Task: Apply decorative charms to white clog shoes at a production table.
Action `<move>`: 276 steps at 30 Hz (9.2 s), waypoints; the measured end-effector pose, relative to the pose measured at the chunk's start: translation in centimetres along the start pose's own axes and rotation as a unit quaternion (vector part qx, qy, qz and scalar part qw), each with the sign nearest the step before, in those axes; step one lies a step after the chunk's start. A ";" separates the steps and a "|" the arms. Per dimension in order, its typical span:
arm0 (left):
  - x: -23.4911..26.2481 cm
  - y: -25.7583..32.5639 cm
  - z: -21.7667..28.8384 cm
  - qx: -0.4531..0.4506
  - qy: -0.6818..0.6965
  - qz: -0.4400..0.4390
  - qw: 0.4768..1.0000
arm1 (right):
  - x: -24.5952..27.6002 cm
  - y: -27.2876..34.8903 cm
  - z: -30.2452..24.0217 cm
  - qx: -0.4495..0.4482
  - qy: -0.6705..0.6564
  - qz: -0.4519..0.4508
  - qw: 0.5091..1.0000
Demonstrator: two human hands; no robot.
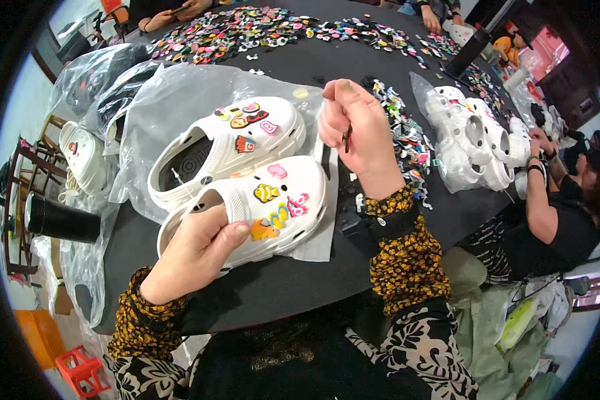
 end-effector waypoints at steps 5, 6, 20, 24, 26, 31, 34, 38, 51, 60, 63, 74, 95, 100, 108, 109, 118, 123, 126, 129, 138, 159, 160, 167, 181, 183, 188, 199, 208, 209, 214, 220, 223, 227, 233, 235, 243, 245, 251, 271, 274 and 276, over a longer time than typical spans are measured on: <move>-0.1 -0.1 0.1 0.040 -0.001 -0.012 0.999 | 0.3 -0.4 0.4 -0.012 -0.167 -0.106 0.980; -0.1 -0.1 0.2 0.032 0.010 -0.008 0.999 | 0.4 -0.4 0.4 -0.011 -0.164 -0.106 0.981; 0.0 0.0 0.1 0.060 0.004 -0.016 0.998 | 8.0 0.6 -6.5 0.140 0.384 0.256 0.876; -0.1 0.0 0.0 0.061 -0.001 -0.025 0.998 | 12.5 -0.1 -5.9 0.129 0.595 0.290 0.738; -0.1 0.1 -0.1 0.049 0.004 -0.018 0.999 | 13.7 -0.1 -5.4 0.090 0.642 0.302 0.699; 0.0 0.0 0.3 0.037 0.000 -0.005 0.999 | 10.1 0.0 -6.0 0.119 0.547 0.258 0.787; -0.1 -0.1 0.4 0.037 0.009 -0.016 0.999 | 4.0 1.0 -6.5 0.109 0.496 0.150 0.848; -0.1 -0.1 0.0 -0.003 0.032 0.005 0.999 | -3.6 3.1 -4.1 0.088 0.437 -0.039 0.894; -0.2 -0.2 -0.6 -0.034 0.044 -0.008 0.998 | -7.8 10.1 -1.6 0.286 0.625 -0.077 0.722; 0.1 -0.5 -1.6 -0.054 0.029 0.026 0.998 | -7.0 9.0 -0.7 0.232 0.576 -0.045 0.783; 0.1 -0.6 -1.8 -0.058 0.036 0.034 0.997 | -7.6 8.3 -0.1 0.254 0.603 -0.043 0.755; 0.1 -0.5 -1.4 -0.047 0.032 0.025 0.998 | -8.9 8.5 0.6 0.424 0.629 -0.052 0.649; 0.4 -0.6 -1.8 0.016 0.022 -0.034 0.999 | 3.8 2.1 -4.6 0.199 0.720 0.149 0.648; 0.5 -0.5 -1.5 0.009 0.017 -0.032 0.999 | 4.6 1.9 -2.4 0.189 0.748 0.083 0.631; 0.2 -0.6 -1.7 0.019 0.033 -0.039 0.998 | -2.1 4.5 -4.6 0.210 0.693 0.035 0.689; 0.3 -0.5 -1.8 -0.004 0.041 -0.021 0.999 | -4.0 5.3 -4.6 0.177 0.661 0.004 0.729; 0.5 -0.6 -1.0 -0.011 0.052 -0.001 0.999 | -10.0 11.8 -1.1 0.282 0.647 -0.107 0.700; 0.4 -0.6 -1.2 -0.009 0.030 -0.008 0.999 | -10.3 12.9 -0.1 0.393 0.689 -0.082 0.603; 0.6 -0.4 -0.7 -0.018 0.041 0.007 0.999 | -10.6 12.5 -0.3 0.384 0.678 -0.079 0.622; 0.4 -0.7 -1.1 -0.004 0.042 -0.003 0.999 | -10.6 11.9 -0.6 0.372 0.669 -0.066 0.640; 0.3 -0.7 -1.6 -0.006 0.055 -0.005 0.998 | -10.6 9.9 1.4 0.377 0.646 -0.055 0.662; 0.2 -0.6 -1.1 0.010 0.031 -0.032 0.999 | -0.3 6.3 -4.4 0.268 0.667 0.140 0.681; 0.3 -0.5 -0.9 0.005 0.035 -0.022 0.999 | 0.0 5.9 -4.2 0.265 0.682 0.128 0.669; 0.0 -0.7 -1.3 -0.010 0.064 -0.024 0.998 | 2.7 3.4 -4.9 0.221 0.758 0.128 0.601; 0.3 -0.7 -1.4 -0.017 0.047 -0.023 0.999 | -11.5 8.7 -0.4 0.404 0.678 -0.029 0.614; 0.2 -0.6 -1.1 -0.020 0.051 -0.031 0.998 | -11.3 8.5 -0.3 0.394 0.689 -0.024 0.608; 0.0 -0.6 -1.7 -0.009 0.067 -0.026 0.997 | -11.1 7.8 -0.1 0.362 0.699 -0.003 0.617; 0.0 -0.7 -1.6 0.005 0.067 -0.027 0.997 | -10.6 7.0 0.5 0.374 0.648 -0.007 0.664; 0.1 -0.7 -2.1 0.023 0.089 0.002 0.996 | -11.4 7.9 0.4 0.466 0.657 -0.008 0.593; 0.2 -0.8 -1.9 0.026 0.060 -0.006 0.998 | -11.5 8.1 0.3 0.467 0.654 -0.009 0.595; -0.2 -1.0 -2.0 0.011 0.083 -0.020 0.996 | -9.5 7.0 -2.4 0.488 0.556 0.044 0.671; -0.3 -0.6 -0.9 -0.007 0.068 -0.024 0.997 | -3.1 3.9 -4.9 0.252 0.651 0.149 0.700; -0.4 -0.7 -0.7 -0.039 0.055 -0.021 0.998 | 0.4 3.6 -4.7 0.206 0.687 0.161 0.678; -0.2 -0.4 -0.6 -0.039 0.015 -0.018 0.999 | 4.5 2.8 -4.6 0.137 0.750 0.186 0.620; -0.3 0.0 -0.2 -0.062 0.003 0.009 0.998 | 7.9 1.9 -3.3 0.053 0.815 0.155 0.555; 0.0 0.4 0.6 -0.055 -0.044 0.008 0.997 | 8.5 1.9 -3.6 0.040 0.826 0.145 0.543; 4.0 2.9 5.1 -0.101 -0.133 0.147 0.975 | 4.1 1.5 -7.4 0.095 0.765 0.154 0.618; 5.3 1.8 4.7 -0.091 -0.100 0.164 0.977 | 1.7 1.4 -7.9 0.132 0.690 0.112 0.703; 7.3 -0.4 4.6 -0.196 -0.247 0.204 0.927 | -5.2 2.2 -4.9 0.133 0.580 -0.028 0.803; 6.8 -4.0 1.9 -0.267 -0.209 0.094 0.936 | -8.8 9.0 -4.6 0.326 0.637 -0.025 0.698; 5.5 -1.7 5.4 -0.340 -0.240 0.119 0.901 | -8.3 9.8 -8.2 0.328 0.562 0.067 0.757; 4.6 -0.7 6.5 -0.355 -0.231 0.109 0.899 | -8.6 10.0 -9.7 0.372 0.526 0.084 0.760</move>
Point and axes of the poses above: each hand's wrist, its own y-axis away from the middle knuckle, its own x-axis out of the back of the hand, z = x × y, the point moved 6 cm from there along -y, towards the middle knuckle, and after that the axes turned 8 degrees about y, right-handed, at the moved point
